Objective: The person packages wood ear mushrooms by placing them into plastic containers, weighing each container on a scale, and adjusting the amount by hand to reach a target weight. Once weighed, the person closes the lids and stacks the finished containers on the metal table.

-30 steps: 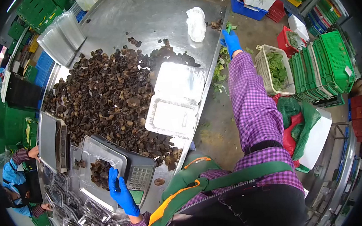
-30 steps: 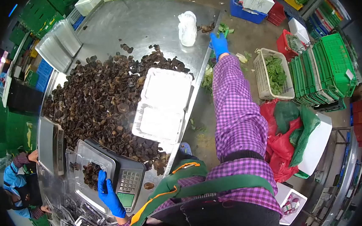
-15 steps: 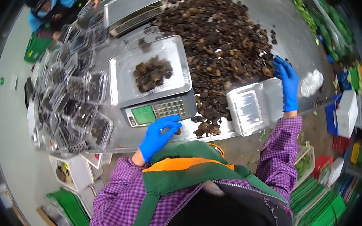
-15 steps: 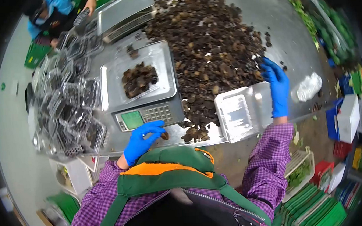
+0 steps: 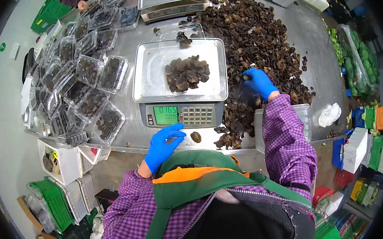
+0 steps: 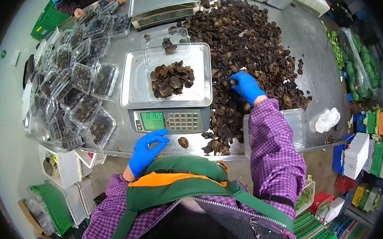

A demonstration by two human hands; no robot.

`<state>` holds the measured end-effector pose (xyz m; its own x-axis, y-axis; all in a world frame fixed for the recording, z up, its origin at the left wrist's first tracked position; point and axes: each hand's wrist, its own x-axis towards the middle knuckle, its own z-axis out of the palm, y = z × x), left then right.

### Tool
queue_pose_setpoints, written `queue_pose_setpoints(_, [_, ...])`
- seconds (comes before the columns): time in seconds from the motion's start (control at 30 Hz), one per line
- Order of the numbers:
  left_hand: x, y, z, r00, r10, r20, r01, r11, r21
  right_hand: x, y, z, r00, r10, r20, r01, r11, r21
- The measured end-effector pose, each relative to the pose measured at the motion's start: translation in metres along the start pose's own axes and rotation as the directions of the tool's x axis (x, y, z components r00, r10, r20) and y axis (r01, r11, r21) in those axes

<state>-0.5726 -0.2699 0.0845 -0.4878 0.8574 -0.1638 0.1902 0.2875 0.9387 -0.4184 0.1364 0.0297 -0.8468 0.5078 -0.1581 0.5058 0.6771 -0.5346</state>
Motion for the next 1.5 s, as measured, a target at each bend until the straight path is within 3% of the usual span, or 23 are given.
queue_pose_setpoints(0.03, [0.002,-0.004,-0.002,1.0,-0.006,0.003,0.006,1.0,-0.009,0.001,0.006,-0.006,1.0,0.025,0.0,-0.025,0.999,0.034])
queue_pose_setpoints(0.1, [0.005,-0.014,-0.005,1.0,0.013,-0.009,-0.013,0.999,0.038,-0.002,0.025,-0.007,0.968,-0.137,-0.212,0.145,0.989,0.021])
queue_pose_setpoints(0.17, [0.011,-0.01,-0.008,1.0,-0.001,0.03,0.0,0.999,0.035,-0.015,0.001,-0.025,0.954,-0.071,-0.292,0.101,0.991,0.087])
queue_pose_setpoints(0.2, [0.011,-0.009,-0.008,0.997,0.001,0.073,-0.004,0.999,0.038,-0.02,-0.002,-0.03,0.956,0.125,-0.267,-0.096,0.988,0.12])
queue_pose_setpoints(0.23, [0.012,-0.011,-0.009,0.997,-0.017,0.072,0.014,0.999,0.033,-0.023,0.001,-0.03,0.95,0.079,-0.303,-0.042,0.991,0.126])
queue_pose_setpoints(0.33, [0.017,-0.014,-0.01,0.983,0.038,0.178,-0.053,0.995,0.08,-0.03,-0.009,-0.03,0.943,0.189,-0.274,-0.092,0.939,0.331])
queue_pose_setpoints(0.43, [0.02,-0.023,-0.013,0.984,0.051,0.17,-0.05,0.999,-0.009,-0.032,-0.034,-0.026,0.943,0.194,-0.272,-0.057,0.896,0.441])
queue_pose_setpoints(0.57, [0.031,-0.015,-0.027,0.986,0.08,0.144,-0.082,0.997,0.004,-0.024,-0.057,-0.02,0.937,0.251,-0.242,-0.089,0.844,0.53])
queue_pose_setpoints(0.67, [0.04,-0.012,-0.034,1.0,-0.003,0.018,0.005,0.994,-0.112,-0.016,-0.085,-0.027,0.946,0.213,-0.244,-0.02,0.789,0.614])
queue_pose_setpoints(0.7, [0.044,-0.015,-0.035,1.0,0.008,0.016,-0.006,0.994,-0.112,-0.013,-0.1,-0.031,0.951,0.206,-0.23,-0.008,0.761,0.649])
queue_pose_setpoints(0.77, [0.054,-0.019,-0.037,0.991,0.035,-0.132,-0.046,0.996,-0.081,-0.006,-0.136,-0.04,0.975,0.083,-0.208,0.077,0.749,0.658])
queue_pose_setpoints(0.83, [0.064,-0.011,-0.039,0.987,0.056,-0.15,-0.069,0.994,-0.082,0.004,-0.163,-0.033,0.998,0.053,-0.042,-0.003,0.654,0.757])
queue_pose_setpoints(0.93, [0.074,-0.004,-0.041,0.987,0.031,-0.158,-0.05,0.992,-0.118,0.028,-0.182,-0.005,0.996,-0.072,-0.048,0.083,0.657,0.75])
queue_pose_setpoints(0.97, [0.074,-0.005,-0.041,0.987,0.03,-0.158,-0.049,0.992,-0.119,0.04,-0.173,0.011,0.995,-0.059,-0.085,0.098,0.805,0.586])
queue_pose_setpoints(1.03, [0.07,-0.01,-0.041,0.981,0.007,-0.194,-0.034,0.99,-0.136,0.045,-0.181,0.004,1.0,-0.03,-0.005,0.026,0.757,0.652])
queue_pose_setpoints(1.1, [0.064,-0.014,-0.048,0.976,-0.016,-0.215,-0.013,0.991,-0.134,0.047,-0.169,-0.002,0.979,-0.029,-0.202,0.143,0.804,0.577])
queue_pose_setpoints(1.17, [0.059,-0.019,-0.056,0.971,-0.035,-0.237,0.003,0.991,-0.135,0.044,-0.139,-0.005,0.965,0.077,-0.251,0.106,0.762,0.639])
queue_pose_setpoints(1.23, [0.054,-0.025,-0.063,0.934,-0.158,-0.319,0.074,0.962,-0.262,0.032,-0.098,-0.002,0.937,0.128,-0.326,0.098,0.798,0.594])
queue_pose_setpoints(1.3, [0.055,-0.026,-0.067,0.929,-0.141,-0.343,0.05,0.964,-0.26,0.011,-0.047,0.017,0.933,0.142,-0.33,-0.068,0.972,0.226])
queue_pose_setpoints(1.37, [0.058,-0.019,-0.072,0.907,-0.132,-0.4,0.034,0.97,-0.242,-0.015,-0.003,0.048,0.983,0.107,-0.152,-0.14,0.963,-0.229])
queue_pose_setpoints(1.4, [0.059,-0.011,-0.073,0.904,-0.132,-0.407,0.035,0.971,-0.237,-0.022,-0.002,0.047,0.983,0.105,-0.15,-0.138,0.964,-0.227])
queue_pose_setpoints(1.47, [0.061,-0.008,-0.073,0.908,-0.1,-0.408,0.008,0.975,-0.221,-0.028,0.001,0.042,0.956,0.289,0.037,-0.28,0.946,-0.163])
queue_pose_setpoints(1.5, [0.061,-0.007,-0.073,0.914,-0.07,-0.401,-0.016,0.978,-0.208,-0.031,0.001,0.037,0.969,0.241,-0.05,-0.245,0.963,-0.11])
